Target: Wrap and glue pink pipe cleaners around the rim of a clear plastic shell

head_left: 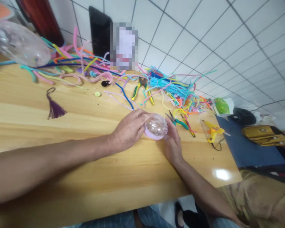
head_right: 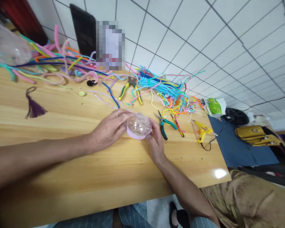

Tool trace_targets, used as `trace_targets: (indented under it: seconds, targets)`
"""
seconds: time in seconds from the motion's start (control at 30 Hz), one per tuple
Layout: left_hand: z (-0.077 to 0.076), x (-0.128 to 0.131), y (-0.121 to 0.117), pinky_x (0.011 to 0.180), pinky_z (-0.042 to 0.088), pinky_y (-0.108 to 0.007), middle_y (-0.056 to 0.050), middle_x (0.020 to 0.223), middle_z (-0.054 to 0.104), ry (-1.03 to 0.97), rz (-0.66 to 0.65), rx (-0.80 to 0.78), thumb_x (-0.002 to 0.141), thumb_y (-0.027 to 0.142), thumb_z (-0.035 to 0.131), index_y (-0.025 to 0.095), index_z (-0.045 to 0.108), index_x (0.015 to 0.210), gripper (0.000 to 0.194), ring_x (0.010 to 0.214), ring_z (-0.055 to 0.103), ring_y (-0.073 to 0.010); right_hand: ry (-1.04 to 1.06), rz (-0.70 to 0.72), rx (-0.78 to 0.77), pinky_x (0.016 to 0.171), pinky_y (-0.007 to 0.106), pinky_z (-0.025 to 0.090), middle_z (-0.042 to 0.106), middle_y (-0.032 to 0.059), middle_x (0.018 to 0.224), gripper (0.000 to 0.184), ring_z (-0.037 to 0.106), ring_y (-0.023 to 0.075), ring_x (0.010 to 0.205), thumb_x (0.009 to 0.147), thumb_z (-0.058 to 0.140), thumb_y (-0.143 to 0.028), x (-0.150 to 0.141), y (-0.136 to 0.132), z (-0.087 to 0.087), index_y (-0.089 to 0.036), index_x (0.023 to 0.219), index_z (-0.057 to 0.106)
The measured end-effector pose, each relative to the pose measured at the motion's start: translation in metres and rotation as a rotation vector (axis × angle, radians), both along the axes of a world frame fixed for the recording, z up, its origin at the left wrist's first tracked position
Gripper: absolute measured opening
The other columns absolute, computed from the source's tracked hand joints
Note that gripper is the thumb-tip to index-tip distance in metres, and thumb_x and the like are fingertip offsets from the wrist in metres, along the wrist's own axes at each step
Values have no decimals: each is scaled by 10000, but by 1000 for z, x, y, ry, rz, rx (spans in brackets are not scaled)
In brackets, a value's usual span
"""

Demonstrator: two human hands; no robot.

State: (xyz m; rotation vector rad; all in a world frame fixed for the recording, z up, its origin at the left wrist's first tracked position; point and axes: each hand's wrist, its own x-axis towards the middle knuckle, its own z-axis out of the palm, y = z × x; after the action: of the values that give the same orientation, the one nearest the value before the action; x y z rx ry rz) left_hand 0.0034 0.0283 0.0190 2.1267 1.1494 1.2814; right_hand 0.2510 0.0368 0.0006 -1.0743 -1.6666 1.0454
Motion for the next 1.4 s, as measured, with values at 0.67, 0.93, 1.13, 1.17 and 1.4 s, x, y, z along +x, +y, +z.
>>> trace_targets:
  seconds: [0.67,0.93,1.13,1.17,1.4]
  targets:
    - [-4,11,-14,1269,441,-645,-193,1595,433,154,30,-121,1072,470,602,260,227,1664,731,1542,439,-366,-1,40,113,1129,478,581,541,100,1561,558,545,305,1446,1004,685,-410,-19,-17,22,-345,1541,550]
    - [-7,12,-12,1259,452,-645,-188,1596,441,175,25,-32,1026,393,664,272,224,1661,783,1530,452,-377,6,-9,64,1043,492,614,596,89,1513,538,599,314,1329,940,703,-319,-20,-14,20,-351,1468,604]
    - [-8,11,-12,1275,433,-641,-193,1609,442,161,9,-24,1004,364,675,258,228,1671,810,1548,442,-372,36,-11,63,1030,467,600,587,100,1473,521,612,289,1277,914,696,-250,-22,-16,19,-322,1418,584]
    - [-8,11,-12,1277,430,-643,-196,1615,440,157,10,-22,999,365,680,253,228,1674,820,1552,438,-375,39,-11,66,1029,464,597,585,101,1467,518,610,287,1279,916,694,-244,-22,-16,19,-319,1415,581]
    - [-8,13,-12,1278,433,-638,-186,1630,451,99,13,-93,1008,454,718,276,226,1689,859,1564,451,-365,34,-13,65,1037,470,593,576,118,1467,482,610,292,1286,971,702,-354,-23,-16,18,-311,1429,559]
